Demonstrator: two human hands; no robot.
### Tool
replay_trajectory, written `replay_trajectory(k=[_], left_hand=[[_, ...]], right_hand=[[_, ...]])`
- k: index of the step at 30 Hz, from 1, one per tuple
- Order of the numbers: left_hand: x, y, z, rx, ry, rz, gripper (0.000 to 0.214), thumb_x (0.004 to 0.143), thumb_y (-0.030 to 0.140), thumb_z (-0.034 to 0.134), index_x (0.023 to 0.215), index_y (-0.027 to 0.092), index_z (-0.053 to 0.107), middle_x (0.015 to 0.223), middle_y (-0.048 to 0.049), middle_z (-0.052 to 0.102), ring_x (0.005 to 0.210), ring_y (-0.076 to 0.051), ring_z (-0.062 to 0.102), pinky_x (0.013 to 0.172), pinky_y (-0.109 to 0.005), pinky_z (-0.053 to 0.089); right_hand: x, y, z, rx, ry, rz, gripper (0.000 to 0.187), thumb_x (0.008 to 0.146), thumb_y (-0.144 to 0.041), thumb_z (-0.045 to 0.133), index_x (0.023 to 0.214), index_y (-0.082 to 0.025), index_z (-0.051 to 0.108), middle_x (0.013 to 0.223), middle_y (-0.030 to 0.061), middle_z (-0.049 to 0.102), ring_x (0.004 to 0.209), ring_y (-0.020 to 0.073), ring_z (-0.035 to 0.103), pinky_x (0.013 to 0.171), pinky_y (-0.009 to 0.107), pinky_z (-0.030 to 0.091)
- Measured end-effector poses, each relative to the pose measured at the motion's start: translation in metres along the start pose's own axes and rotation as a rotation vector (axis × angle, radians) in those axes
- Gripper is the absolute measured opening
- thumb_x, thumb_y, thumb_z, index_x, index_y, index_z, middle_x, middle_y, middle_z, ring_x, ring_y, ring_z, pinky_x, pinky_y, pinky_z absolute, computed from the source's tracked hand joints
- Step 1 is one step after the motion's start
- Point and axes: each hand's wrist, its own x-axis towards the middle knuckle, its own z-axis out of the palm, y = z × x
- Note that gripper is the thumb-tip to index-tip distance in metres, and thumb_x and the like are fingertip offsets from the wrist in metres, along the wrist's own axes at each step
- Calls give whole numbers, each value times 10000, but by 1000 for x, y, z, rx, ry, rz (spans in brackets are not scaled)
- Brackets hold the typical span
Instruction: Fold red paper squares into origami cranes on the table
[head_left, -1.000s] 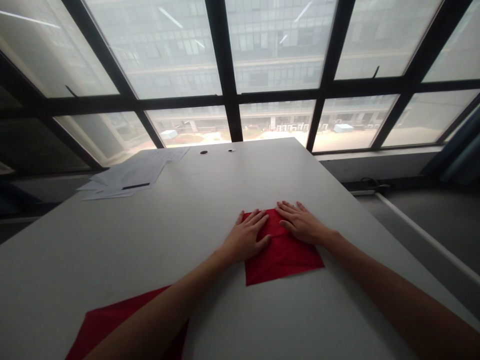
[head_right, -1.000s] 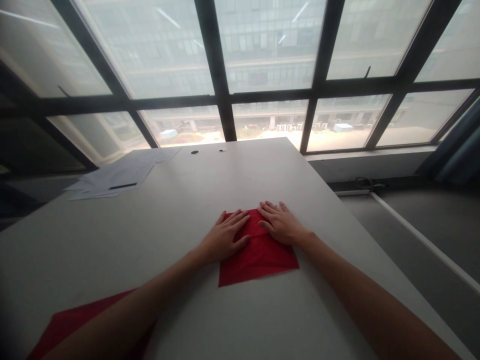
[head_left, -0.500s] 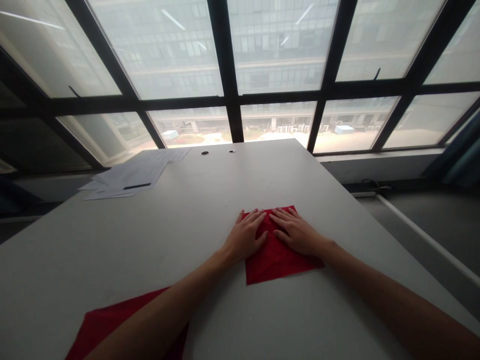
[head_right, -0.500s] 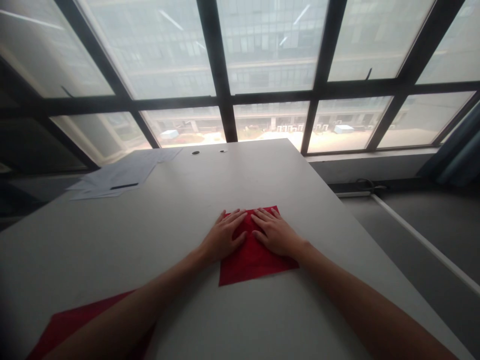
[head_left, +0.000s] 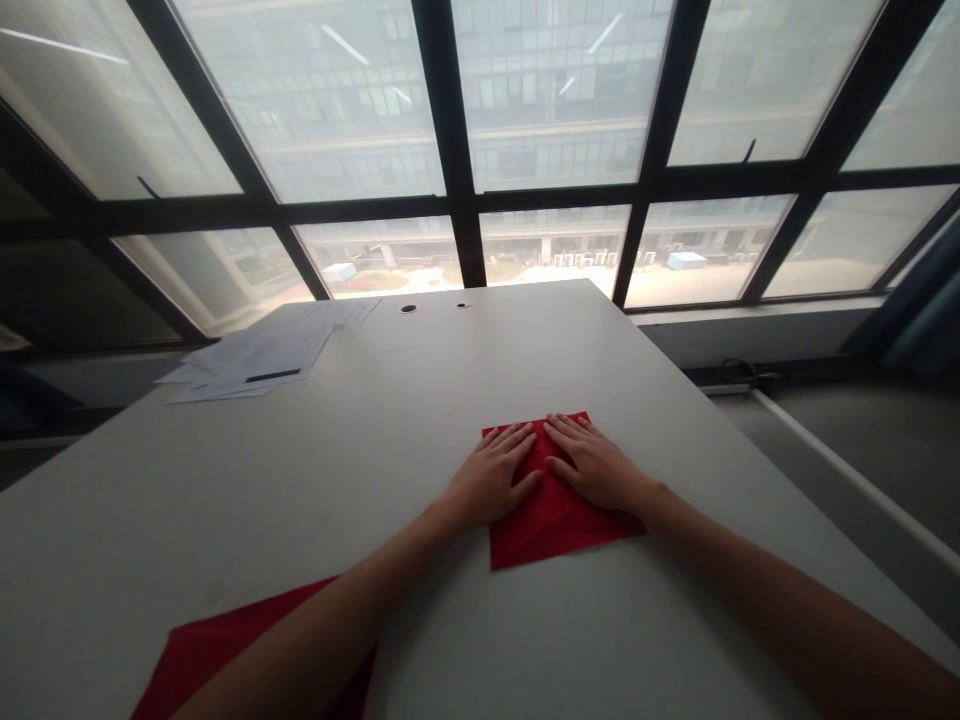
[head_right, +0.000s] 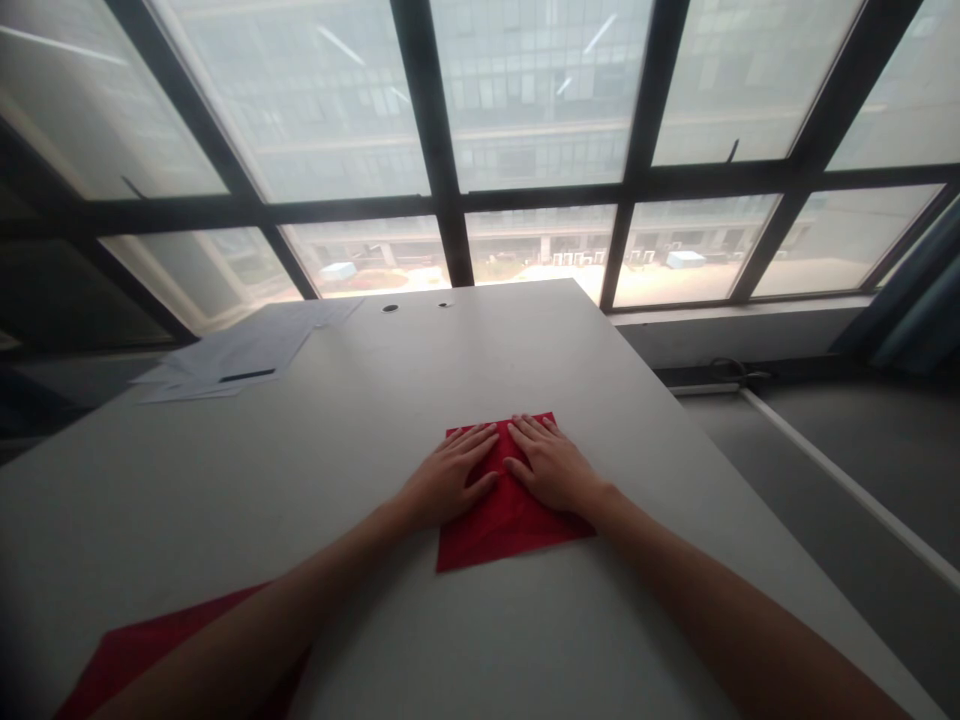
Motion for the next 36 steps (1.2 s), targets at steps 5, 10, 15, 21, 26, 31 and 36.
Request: replay_trajectory(k=[5,10,15,21,26,31,36], left_hand=[[0,0,-1,-2,-5,0,616,983,508,434,1521,216,361,1576,-70,360,1476,-218,294,1220,-398,214],[0,1,-1,-6,-3,-13,619,983,512,436,1517,207,371,1575,-75,360,1472,-218,304,1220,-400,220],[1,1,-1,-8,-1,-15,615,982,511,438,1515,211,376,1571,-73,370,1470,-220,307,1220,-400,222],[1,-1,-1,-19,0,-13,610,973,497,462,1514,231,376,1568,-62,377,1468,-227,310,1220,-409,229],[1,-1,0,-16,5,-13,606,976,506,453,1509,227,386,1566,-66,382,1465,-223,317,1216,-407,236],[1,0,-1,-12,5,-9,605,979,505,448,1507,216,388,1564,-71,384,1461,-219,324,1216,-401,238],[1,1,0,-18,8,-15,606,976,513,451,1510,235,382,1572,-60,373,1466,-223,314,1217,-401,233]], right_hand=[[0,0,0,-3,7,6,622,997,-458,391,1526,-134,343,1589,114,308,1484,238,259,1221,438,213],[0,-1,-1,5,8,2,614,1000,-453,388,1528,-144,342,1589,111,307,1483,242,259,1218,447,220],[0,0,-1,2,3,5,622,998,-458,390,1529,-139,338,1589,114,305,1483,243,259,1216,444,226],[0,0,-1,10,5,5,612,1005,-466,374,1527,-150,346,1589,109,308,1482,242,263,1215,445,230],[1,-1,0,-8,11,16,617,1006,-475,369,1527,-147,344,1587,110,314,1479,239,271,1215,443,229],[1,0,2,-28,21,18,626,1001,-478,379,1525,-137,347,1583,118,320,1478,240,274,1218,447,217],[0,2,3,-26,13,10,630,1006,-494,345,1530,-144,338,1588,115,313,1482,234,262,1219,444,205]])
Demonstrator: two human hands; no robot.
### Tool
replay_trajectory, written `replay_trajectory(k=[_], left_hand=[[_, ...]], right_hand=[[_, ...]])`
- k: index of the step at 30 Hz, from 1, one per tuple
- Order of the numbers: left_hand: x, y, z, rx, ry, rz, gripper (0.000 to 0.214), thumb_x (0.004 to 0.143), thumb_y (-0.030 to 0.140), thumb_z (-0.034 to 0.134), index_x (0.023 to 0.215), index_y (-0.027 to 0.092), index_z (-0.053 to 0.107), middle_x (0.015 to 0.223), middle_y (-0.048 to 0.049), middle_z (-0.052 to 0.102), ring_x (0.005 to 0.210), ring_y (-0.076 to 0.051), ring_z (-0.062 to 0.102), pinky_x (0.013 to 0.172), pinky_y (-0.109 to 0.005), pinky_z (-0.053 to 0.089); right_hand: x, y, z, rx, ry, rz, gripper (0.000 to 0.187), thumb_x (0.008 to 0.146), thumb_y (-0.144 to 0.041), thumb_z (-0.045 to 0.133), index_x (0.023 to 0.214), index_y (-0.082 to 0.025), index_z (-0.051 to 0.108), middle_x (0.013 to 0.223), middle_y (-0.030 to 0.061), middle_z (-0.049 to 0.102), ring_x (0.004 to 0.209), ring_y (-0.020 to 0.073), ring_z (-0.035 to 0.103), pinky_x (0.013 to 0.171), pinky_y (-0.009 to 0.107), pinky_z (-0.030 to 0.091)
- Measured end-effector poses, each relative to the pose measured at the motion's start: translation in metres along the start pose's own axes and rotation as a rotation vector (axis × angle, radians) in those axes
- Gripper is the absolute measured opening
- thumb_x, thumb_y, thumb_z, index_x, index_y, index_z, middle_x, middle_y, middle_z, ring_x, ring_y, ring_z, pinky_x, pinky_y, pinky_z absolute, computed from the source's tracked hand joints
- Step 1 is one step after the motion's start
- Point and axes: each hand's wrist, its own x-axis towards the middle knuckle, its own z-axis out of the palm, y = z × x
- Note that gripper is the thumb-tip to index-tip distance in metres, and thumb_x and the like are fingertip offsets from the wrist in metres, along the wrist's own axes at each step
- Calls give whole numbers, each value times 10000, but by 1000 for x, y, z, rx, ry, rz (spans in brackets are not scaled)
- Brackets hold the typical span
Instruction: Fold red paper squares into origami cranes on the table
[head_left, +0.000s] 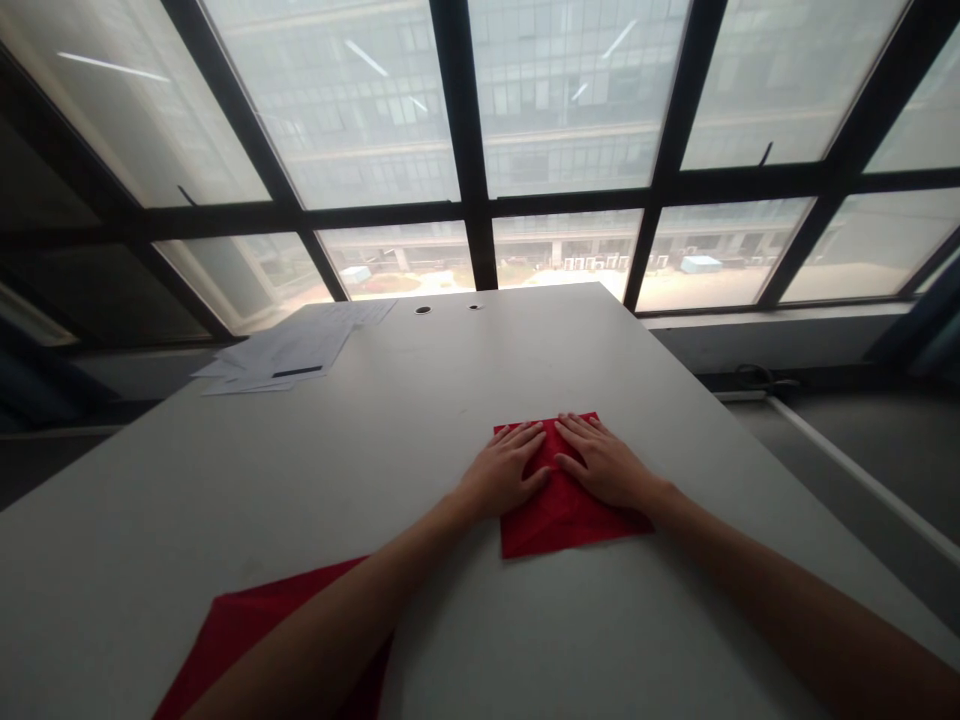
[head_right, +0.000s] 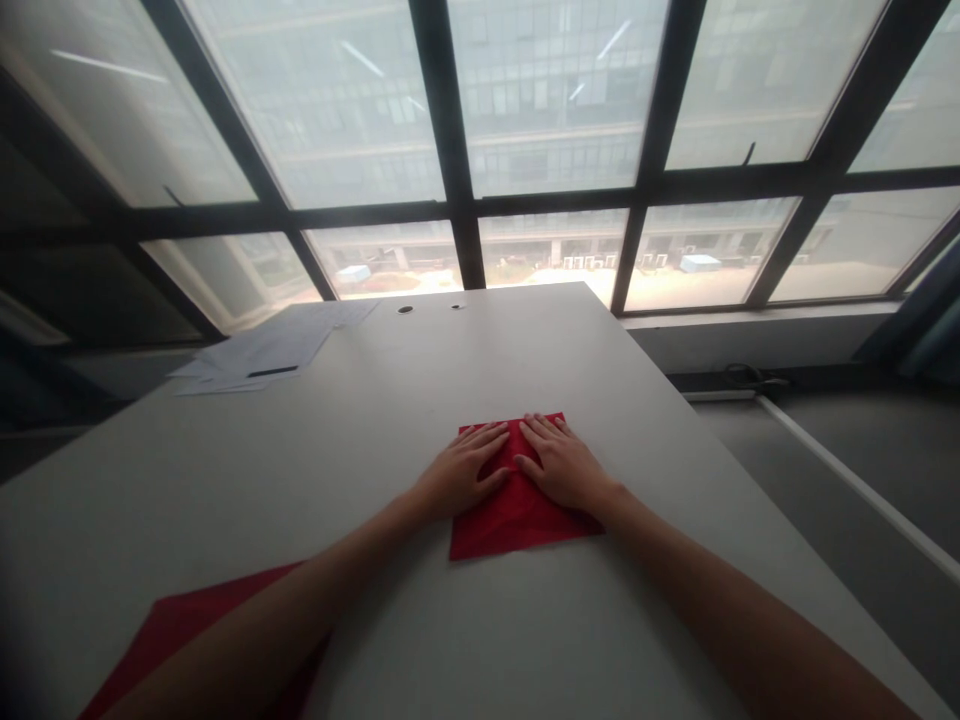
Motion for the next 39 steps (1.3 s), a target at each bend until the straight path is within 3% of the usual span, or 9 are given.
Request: replay_trajectory(k=[3,7,14,16,19,23,25,39], left_hand=[[0,-1,1,17,-19,13,617,987,532,412,1523,232,357,1581,-59,354,1480,-224,282,1225,-415,203],[0,-2,1,45,-54,25,627,1008,550,328,1549,235,296,1602,-56,302,1499,-229,233,1230,-444,157],[0,-1,-2,58,-73,9,625,1009,555,315,1554,251,277,1620,-43,258,1505,-225,211,1228,-441,145],[0,-1,-2,60,-75,4,628,1008,559,317,1553,250,279,1621,-43,256,1505,-230,210,1226,-442,147],[0,-1,-1,57,-66,8,631,1008,558,320,1550,237,289,1614,-53,275,1501,-227,221,1226,-434,149],[0,-1,0,44,-42,28,623,1010,549,331,1542,226,307,1595,-62,324,1493,-213,243,1225,-416,152],[-1,0,0,39,-31,33,620,1012,547,328,1547,236,293,1598,-59,319,1488,-211,257,1224,-411,152],[0,-1,0,39,-34,31,616,1012,543,331,1540,226,321,1590,-54,334,1483,-236,270,1223,-418,155]], right_hand=[[1,2,3,-39,-7,23,658,1003,-555,304,1536,-169,329,1598,116,293,1492,245,233,1223,482,147],[2,14,8,-118,17,164,714,982,-627,276,1529,-173,339,1603,140,274,1498,292,199,1201,584,68],[5,44,4,-148,210,450,638,1013,-487,263,1470,-69,416,1552,213,356,1459,335,295,1167,621,156],[7,42,1,-119,266,420,608,1019,-441,262,1473,-66,410,1554,201,359,1462,311,297,1180,579,180],[8,29,-2,-38,271,243,578,1024,-411,276,1491,-92,396,1567,158,353,1479,246,271,1208,479,194],[7,10,-2,50,114,-51,560,1009,-417,378,1515,-176,373,1580,95,341,1485,217,257,1213,444,209],[6,6,0,71,35,-118,568,995,-429,422,1517,-212,372,1578,81,346,1479,229,273,1206,454,227],[6,5,1,4,-8,17,602,1015,-471,339,1529,-156,338,1592,100,301,1488,226,246,1224,447,129]])
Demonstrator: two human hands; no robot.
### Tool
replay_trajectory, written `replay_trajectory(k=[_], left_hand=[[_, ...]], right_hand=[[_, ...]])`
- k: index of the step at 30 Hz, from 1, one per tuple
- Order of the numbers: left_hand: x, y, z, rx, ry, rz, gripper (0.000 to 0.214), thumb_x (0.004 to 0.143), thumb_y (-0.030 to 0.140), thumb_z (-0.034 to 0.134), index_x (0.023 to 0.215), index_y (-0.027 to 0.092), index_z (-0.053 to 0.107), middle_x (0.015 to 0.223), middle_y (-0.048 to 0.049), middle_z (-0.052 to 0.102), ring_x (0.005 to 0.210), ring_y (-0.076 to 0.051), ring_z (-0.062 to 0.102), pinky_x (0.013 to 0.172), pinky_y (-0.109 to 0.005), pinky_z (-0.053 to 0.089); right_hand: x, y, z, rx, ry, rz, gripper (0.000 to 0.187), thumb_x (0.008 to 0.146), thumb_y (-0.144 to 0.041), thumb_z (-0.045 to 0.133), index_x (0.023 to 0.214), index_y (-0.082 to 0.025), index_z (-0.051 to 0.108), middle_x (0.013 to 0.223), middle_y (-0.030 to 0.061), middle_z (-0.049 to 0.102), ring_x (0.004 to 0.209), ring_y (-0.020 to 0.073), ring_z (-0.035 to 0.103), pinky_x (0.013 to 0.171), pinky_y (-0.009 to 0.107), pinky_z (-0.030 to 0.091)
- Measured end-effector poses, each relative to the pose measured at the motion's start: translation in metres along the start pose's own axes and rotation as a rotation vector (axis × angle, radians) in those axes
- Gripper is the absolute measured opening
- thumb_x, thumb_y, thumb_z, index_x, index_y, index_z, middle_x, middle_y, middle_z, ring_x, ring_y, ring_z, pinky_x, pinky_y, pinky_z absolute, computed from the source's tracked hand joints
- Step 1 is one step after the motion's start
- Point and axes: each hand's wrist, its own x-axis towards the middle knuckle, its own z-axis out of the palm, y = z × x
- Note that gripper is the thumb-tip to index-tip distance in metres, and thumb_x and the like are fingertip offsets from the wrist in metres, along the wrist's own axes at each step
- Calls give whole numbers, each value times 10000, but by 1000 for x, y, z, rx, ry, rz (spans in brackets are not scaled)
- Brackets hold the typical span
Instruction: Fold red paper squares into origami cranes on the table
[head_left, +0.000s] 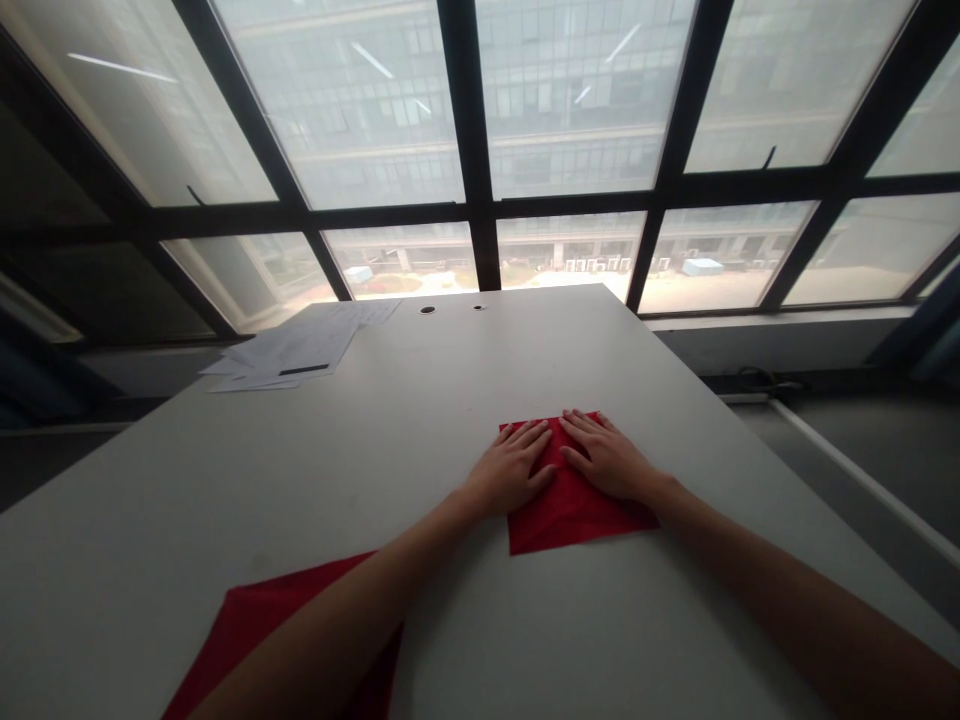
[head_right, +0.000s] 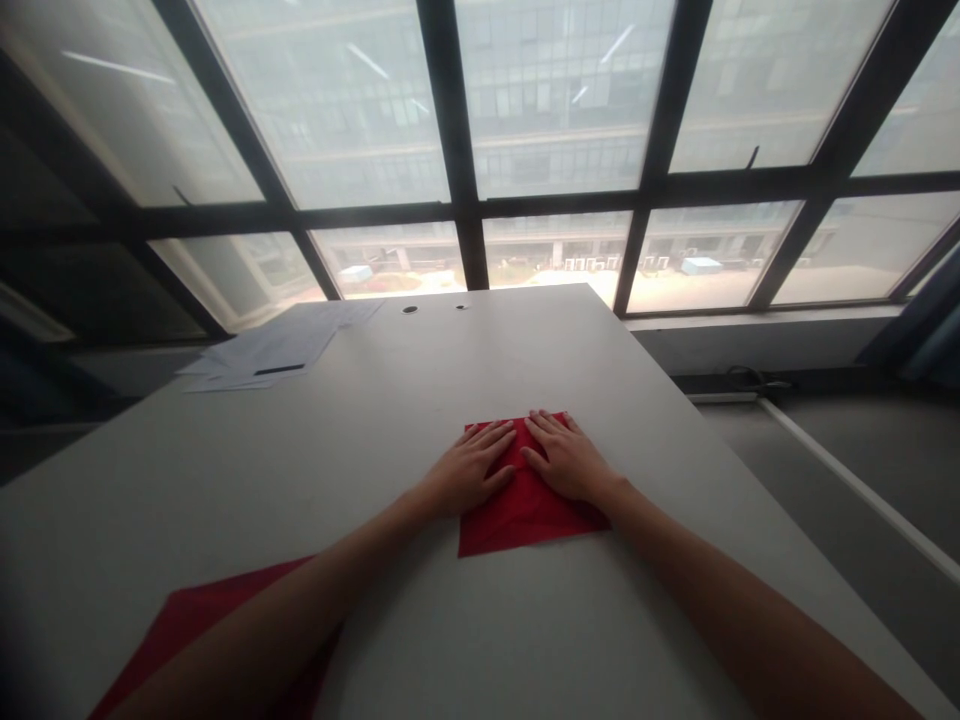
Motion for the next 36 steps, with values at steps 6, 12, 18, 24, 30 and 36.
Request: replay_trajectory(k=[6,12,18,24,30,36], left_hand=[[0,-1,0,9,6,3,619,1011,546,330,1536,219,329,1587,-59,339,1484,-234,270,1222,-412,161],[1,-2,1,16,6,1,621,1011,550,326,1538,221,325,1588,-58,338,1483,-225,272,1223,-411,164],[2,-2,1,20,-13,-14,628,1007,542,337,1544,219,311,1598,-59,314,1489,-231,257,1223,-423,168],[2,-2,1,19,-36,-26,637,1003,572,316,1549,244,295,1613,-44,275,1497,-238,234,1224,-444,158],[1,-2,-1,8,-13,-2,641,1002,554,347,1555,236,279,1606,-49,296,1496,-230,237,1227,-426,152],[1,-2,0,-10,10,16,620,1004,532,363,1549,242,299,1589,-52,336,1488,-229,260,1227,-416,155]], right_hand=[[0,0,0,-2,5,4,600,1013,-465,341,1528,-156,343,1591,102,306,1487,223,250,1222,438,136],[0,-2,-1,-25,-3,12,595,1015,-467,326,1530,-169,341,1596,94,301,1488,216,247,1221,439,142],[-2,19,2,-146,21,248,572,1007,-442,339,1512,-175,370,1596,119,301,1487,280,241,1191,568,141],[-1,53,-2,-173,237,462,533,990,-322,339,1440,-60,454,1531,208,401,1435,317,347,1153,564,261],[0,24,-5,4,180,30,528,993,-307,361,1500,-165,401,1569,111,368,1475,207,281,1208,429,213],[-3,10,-2,-15,-69,2,614,1002,-498,345,1549,-224,294,1619,84,243,1500,257,202,1211,517,141]])
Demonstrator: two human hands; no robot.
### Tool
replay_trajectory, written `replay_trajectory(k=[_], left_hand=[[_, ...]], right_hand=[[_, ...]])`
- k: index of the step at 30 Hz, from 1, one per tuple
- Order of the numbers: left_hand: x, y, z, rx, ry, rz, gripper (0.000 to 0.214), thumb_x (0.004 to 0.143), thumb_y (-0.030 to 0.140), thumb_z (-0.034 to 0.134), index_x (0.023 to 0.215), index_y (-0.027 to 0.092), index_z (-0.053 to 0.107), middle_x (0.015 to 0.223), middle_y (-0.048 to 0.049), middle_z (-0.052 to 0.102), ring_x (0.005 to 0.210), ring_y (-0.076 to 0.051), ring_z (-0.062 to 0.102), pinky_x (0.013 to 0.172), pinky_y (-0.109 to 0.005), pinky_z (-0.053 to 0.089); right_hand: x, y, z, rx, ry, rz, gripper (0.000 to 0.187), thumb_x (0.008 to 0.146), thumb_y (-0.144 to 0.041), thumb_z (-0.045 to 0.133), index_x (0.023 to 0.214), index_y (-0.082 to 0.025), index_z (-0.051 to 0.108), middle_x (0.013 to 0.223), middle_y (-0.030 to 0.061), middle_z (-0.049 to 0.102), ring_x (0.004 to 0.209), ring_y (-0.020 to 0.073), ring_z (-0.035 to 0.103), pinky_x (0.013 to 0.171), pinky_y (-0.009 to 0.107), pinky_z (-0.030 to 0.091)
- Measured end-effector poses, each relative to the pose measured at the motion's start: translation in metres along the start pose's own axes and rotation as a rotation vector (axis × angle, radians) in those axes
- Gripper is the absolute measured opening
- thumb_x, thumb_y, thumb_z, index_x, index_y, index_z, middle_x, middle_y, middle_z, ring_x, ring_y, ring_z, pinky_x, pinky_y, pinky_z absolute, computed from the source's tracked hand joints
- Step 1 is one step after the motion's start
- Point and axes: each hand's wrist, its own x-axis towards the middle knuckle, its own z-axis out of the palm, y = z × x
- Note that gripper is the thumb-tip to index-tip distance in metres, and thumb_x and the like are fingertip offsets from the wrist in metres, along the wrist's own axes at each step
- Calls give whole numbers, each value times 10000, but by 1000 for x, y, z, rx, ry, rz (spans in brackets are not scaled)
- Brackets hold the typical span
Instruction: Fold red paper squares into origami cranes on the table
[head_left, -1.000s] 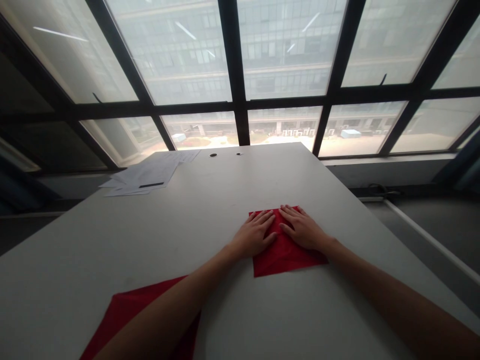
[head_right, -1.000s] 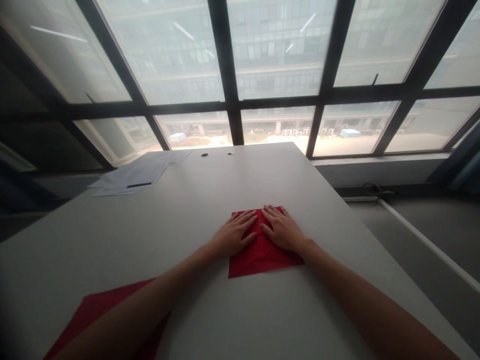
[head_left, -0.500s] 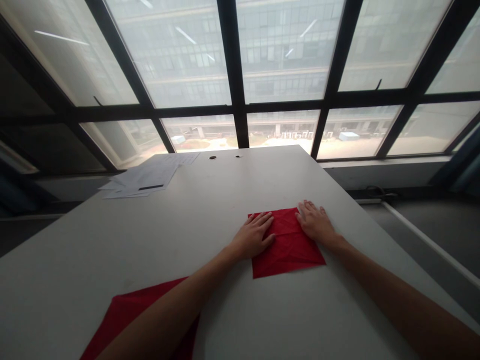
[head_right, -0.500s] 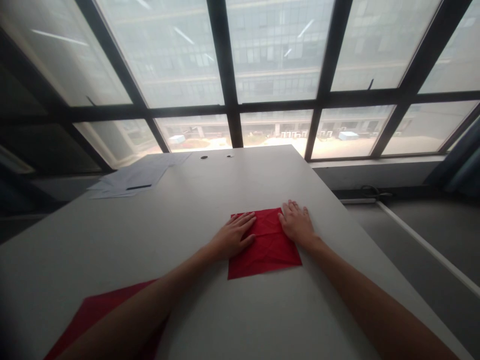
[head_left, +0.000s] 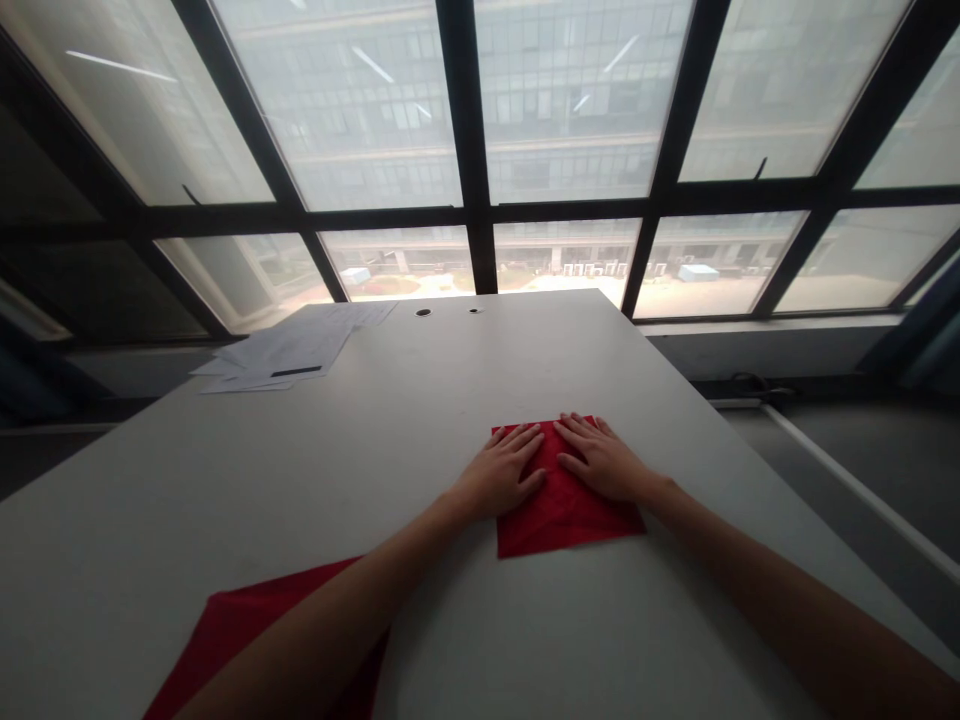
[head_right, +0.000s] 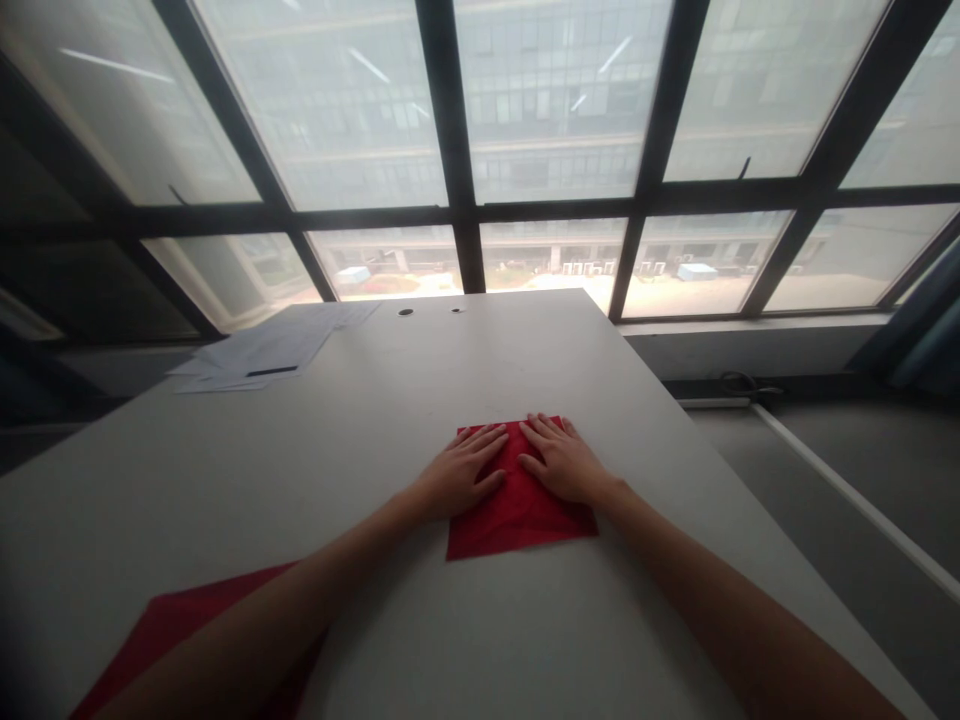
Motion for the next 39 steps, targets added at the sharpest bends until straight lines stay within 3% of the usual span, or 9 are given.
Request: replay_trajectory(k=[7,11,15,18,20,23,33,39], left_hand=[[2,0,2,-6,-2,-13,622,999,534,369,1546,243,307,1599,-49,310,1489,-233,259,1226,-426,153],[2,-1,2,-10,-6,-13,625,999,543,365,1548,253,296,1603,-48,301,1493,-228,249,1228,-425,142],[1,-1,-1,-35,-21,-18,656,997,573,347,1563,254,253,1610,-52,283,1506,-228,207,1232,-432,126],[0,1,-6,-77,-12,-1,728,980,616,364,1583,264,157,1634,-46,202,1526,-229,109,1236,-447,101],[-1,1,-7,-88,-7,-7,731,980,623,360,1584,269,151,1637,-43,186,1529,-229,88,1237,-454,91],[-2,1,-6,-61,-24,-31,748,962,647,379,1573,246,218,1623,-69,239,1522,-247,133,1234,-463,99],[-2,-7,-8,-74,-78,18,698,974,613,403,1565,280,241,1615,-59,246,1510,-252,189,1229,-460,128],[-3,-18,-13,-94,-68,-3,699,951,604,477,1551,310,272,1597,-31,302,1500,-239,226,1231,-448,150]], right_hand=[[2,26,1,-77,74,268,575,1002,-437,337,1511,-173,372,1599,137,288,1489,294,231,1186,586,143],[3,31,2,-74,222,352,536,991,-351,352,1454,-100,449,1549,188,377,1454,305,315,1176,545,223],[1,19,-2,7,342,200,499,997,-298,329,1432,-112,489,1537,153,412,1459,239,318,1199,460,229],[-3,5,-5,80,238,-11,507,999,-318,367,1486,-191,428,1568,94,369,1475,203,283,1211,441,216],[-5,-2,-5,88,131,-75,533,997,-356,396,1514,-224,379,1580,75,343,1483,213,261,1216,464,193],[-6,-7,-4,64,55,-47,555,1000,-398,399,1520,-211,361,1584,79,332,1488,226,246,1217,477,177],[-3,2,-6,101,84,-20,488,1017,-383,379,1476,-230,443,1550,69,393,1464,233,310,1213,484,214],[-10,5,-16,160,55,-112,551,948,-489,542,1449,-268,480,1533,65,421,1451,268,332,1214,507,189]])
